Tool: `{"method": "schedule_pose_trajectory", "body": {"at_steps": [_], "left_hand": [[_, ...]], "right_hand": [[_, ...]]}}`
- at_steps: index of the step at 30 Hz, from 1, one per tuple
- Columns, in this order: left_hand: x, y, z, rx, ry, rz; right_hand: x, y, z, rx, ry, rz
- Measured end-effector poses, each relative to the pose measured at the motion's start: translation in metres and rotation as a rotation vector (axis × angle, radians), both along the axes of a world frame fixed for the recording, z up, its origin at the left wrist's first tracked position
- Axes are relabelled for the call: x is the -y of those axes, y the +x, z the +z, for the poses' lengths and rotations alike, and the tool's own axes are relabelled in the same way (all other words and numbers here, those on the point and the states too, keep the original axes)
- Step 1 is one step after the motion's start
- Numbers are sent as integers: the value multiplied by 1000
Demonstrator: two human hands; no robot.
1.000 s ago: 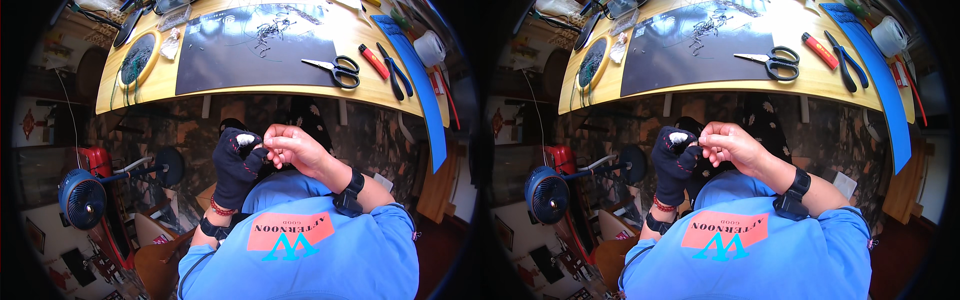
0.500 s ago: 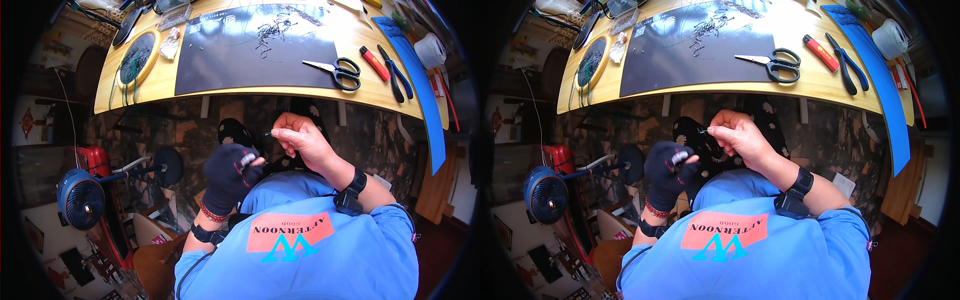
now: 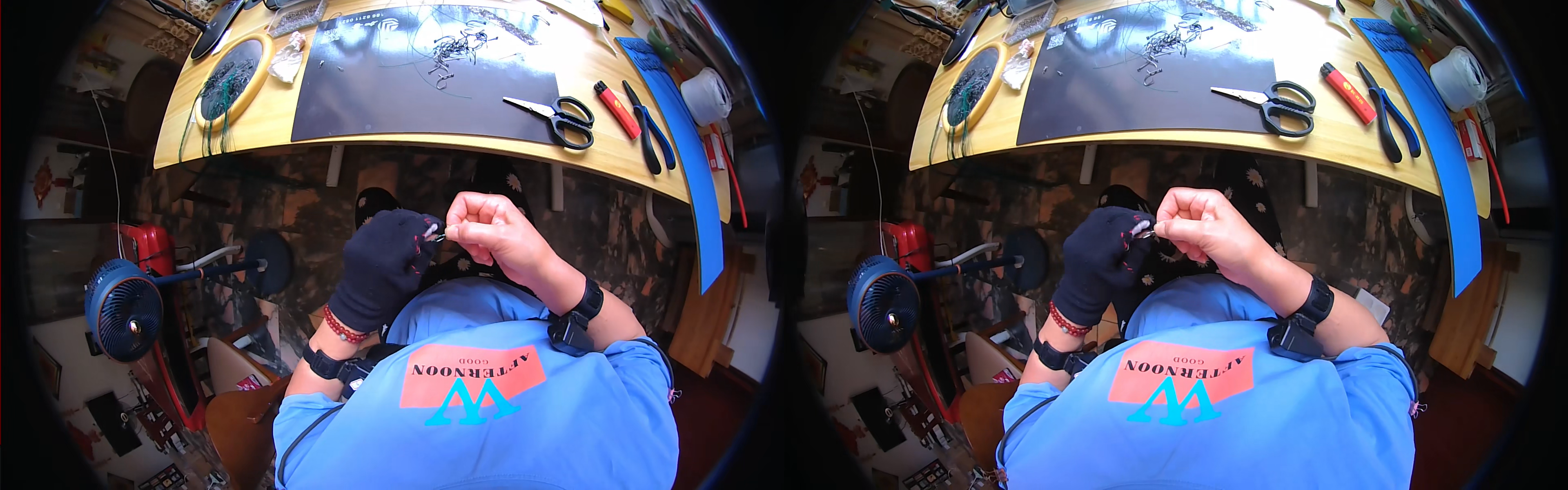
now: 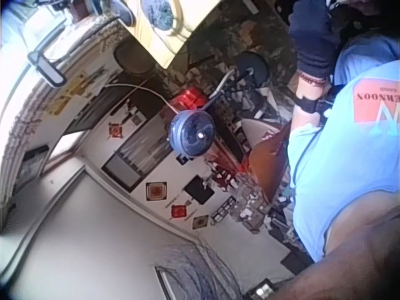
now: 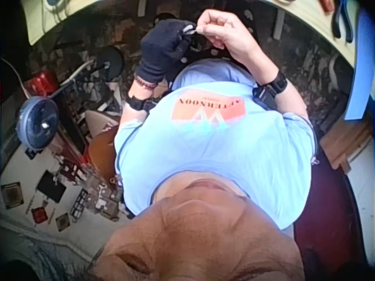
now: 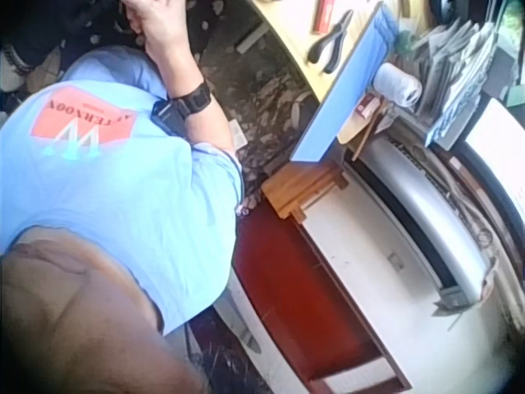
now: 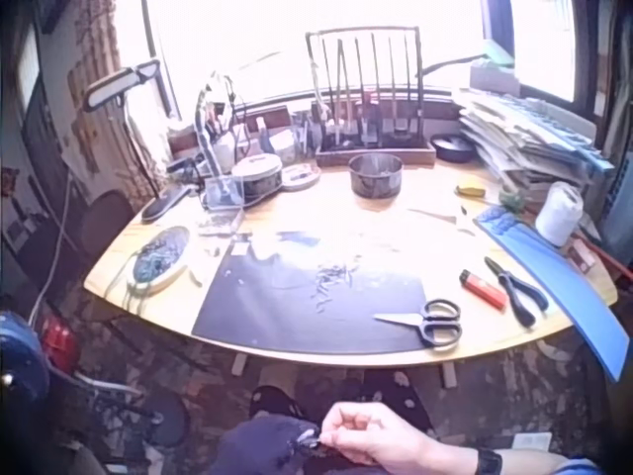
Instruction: Assembling a small object, likely a fishing lure, using wire, beads, pliers, and a lighter.
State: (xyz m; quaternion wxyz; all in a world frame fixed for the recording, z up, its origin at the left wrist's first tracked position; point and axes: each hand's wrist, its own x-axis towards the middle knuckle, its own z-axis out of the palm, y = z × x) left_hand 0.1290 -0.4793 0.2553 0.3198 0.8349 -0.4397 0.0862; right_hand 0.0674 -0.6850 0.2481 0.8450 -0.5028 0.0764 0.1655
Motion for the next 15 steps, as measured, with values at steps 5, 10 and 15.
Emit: {"method": "schedule_pose_trajectory", "body": {"at_steps": [5,10,15], "left_hand": [[-6,-1,-6,-638,-315,-6],[-10,-12,-6,-1243,-528,97],[-7,-17,-16,-1040,-505,184]], "right_hand": [[3,2,5,-84,60,-6],[1,1,2,-98,169,34],[2,2,5,-91,197,21]]}}
